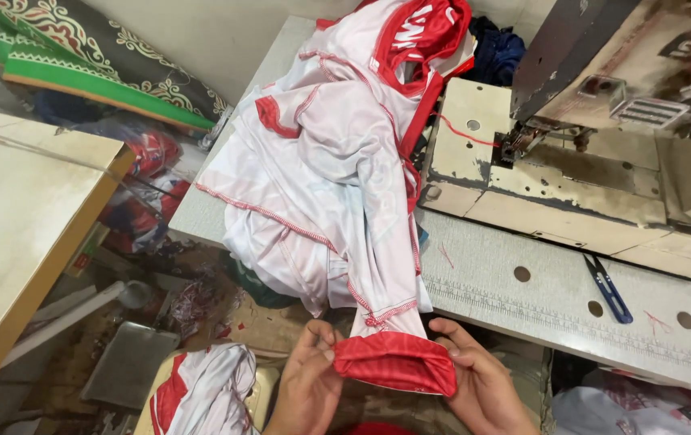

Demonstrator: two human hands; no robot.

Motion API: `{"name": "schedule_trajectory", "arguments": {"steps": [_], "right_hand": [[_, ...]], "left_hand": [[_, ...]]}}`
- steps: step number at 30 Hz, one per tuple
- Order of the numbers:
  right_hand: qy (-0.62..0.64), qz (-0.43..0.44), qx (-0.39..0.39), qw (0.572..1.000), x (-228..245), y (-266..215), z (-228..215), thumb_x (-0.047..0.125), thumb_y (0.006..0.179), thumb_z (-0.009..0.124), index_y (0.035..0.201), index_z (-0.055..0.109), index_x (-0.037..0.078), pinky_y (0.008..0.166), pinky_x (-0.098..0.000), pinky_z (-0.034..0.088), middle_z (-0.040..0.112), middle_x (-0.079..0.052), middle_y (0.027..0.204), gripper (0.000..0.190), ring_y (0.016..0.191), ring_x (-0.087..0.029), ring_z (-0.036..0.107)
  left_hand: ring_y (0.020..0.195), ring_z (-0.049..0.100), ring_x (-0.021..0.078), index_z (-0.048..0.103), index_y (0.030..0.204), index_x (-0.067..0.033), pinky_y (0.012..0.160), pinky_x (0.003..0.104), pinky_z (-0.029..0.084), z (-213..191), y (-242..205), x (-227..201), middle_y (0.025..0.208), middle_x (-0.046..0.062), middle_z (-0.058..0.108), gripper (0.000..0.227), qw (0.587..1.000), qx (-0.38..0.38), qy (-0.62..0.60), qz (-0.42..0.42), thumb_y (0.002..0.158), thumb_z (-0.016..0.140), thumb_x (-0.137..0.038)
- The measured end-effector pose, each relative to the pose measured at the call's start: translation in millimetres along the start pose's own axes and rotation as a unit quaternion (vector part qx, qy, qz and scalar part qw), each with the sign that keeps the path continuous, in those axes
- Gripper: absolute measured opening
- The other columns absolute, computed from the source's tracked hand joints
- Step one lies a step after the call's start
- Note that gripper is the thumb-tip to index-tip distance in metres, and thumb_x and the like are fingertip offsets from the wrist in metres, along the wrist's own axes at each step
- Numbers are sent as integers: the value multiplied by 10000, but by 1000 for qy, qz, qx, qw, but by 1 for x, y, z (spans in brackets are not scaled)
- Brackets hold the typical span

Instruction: Trimming excess threads from a finished garment using hand snips at a sewing workstation.

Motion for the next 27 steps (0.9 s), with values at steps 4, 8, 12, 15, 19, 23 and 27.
{"name": "schedule_trajectory", "arguments": {"steps": [4, 8, 12, 15, 19, 23, 27], "right_hand": [[-95, 7, -41, 995, 0, -7, 8, -95, 881, 509, 1316, 581, -15, 595, -352, 409, 585, -130, 845, 448, 632, -199, 509], [-123, -45, -30, 991, -6, -3, -3, -131, 864, 451, 1085, 629, -64, 614, -358, 427, 627, -171, 831, 292, 649, -231, 548], [-45, -87, 37, 994, 6, -7, 20, -44, 811, 488, 847, 566, -17, 666, -360, 399, 517, -171, 808, 90, 715, -256, 497], [-90, -96, 64, 989, 10, -10, 29, 50, 838, 615, 885, 599, -10, 688, -354, 398, 544, -147, 864, 77, 755, -243, 523], [-446, -175, 58, 876, 18, -27, 59, -34, 817, 846, 1058, 718, 60, 751, -233, 441, 658, -44, 954, 289, 768, -124, 603], [-591, -298, 48, 748, 16, -28, 89, 86, 750, 877, 931, 813, 126, 747, -268, 446, 628, 15, 738, 196, 757, -142, 579], [-654, -466, 26, 595, 32, -45, 122, 197, 820, 804, 927, 810, 195, 794, -306, 459, 625, 23, 811, 108, 804, -165, 614]], "left_hand": [[749, 504, 158, 551, 1031, -36, 644, 281, 390, -1, -10, -5, 943, 93, 559, 164, 995, -24, 95, 16, 881, 602, 8], [832, 561, 169, 591, 1086, -36, 733, 280, 435, 20, -27, -19, 947, 79, 570, 169, 949, 4, 303, 87, 957, 670, -112], [829, 555, 180, 653, 983, -39, 765, 273, 477, 40, -34, -29, 930, 82, 552, 96, 869, -12, 451, 203, 901, 693, -12], [778, 623, 176, 684, 970, -84, 716, 268, 504, 55, -38, -35, 890, 67, 613, 105, 757, -20, 587, 286, 873, 717, -60], [784, 678, 178, 716, 922, -123, 709, 263, 540, 57, -46, -36, 877, 60, 643, 147, 706, -110, 621, 323, 829, 720, -9], [707, 649, 195, 685, 900, -89, 591, 269, 515, 62, -45, -41, 786, 84, 615, 197, 687, -114, 582, 420, 782, 725, 64], [650, 586, 188, 691, 952, -81, 595, 282, 507, 61, -45, -46, 798, 78, 554, 163, 660, -57, 572, 484, 835, 737, 22]]}}
Point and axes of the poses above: each hand's wrist, its own y-axis towards the middle knuckle, its own z-axis out of the palm, x = y × z, the point moved 3 cm from there along y, towards the middle knuckle
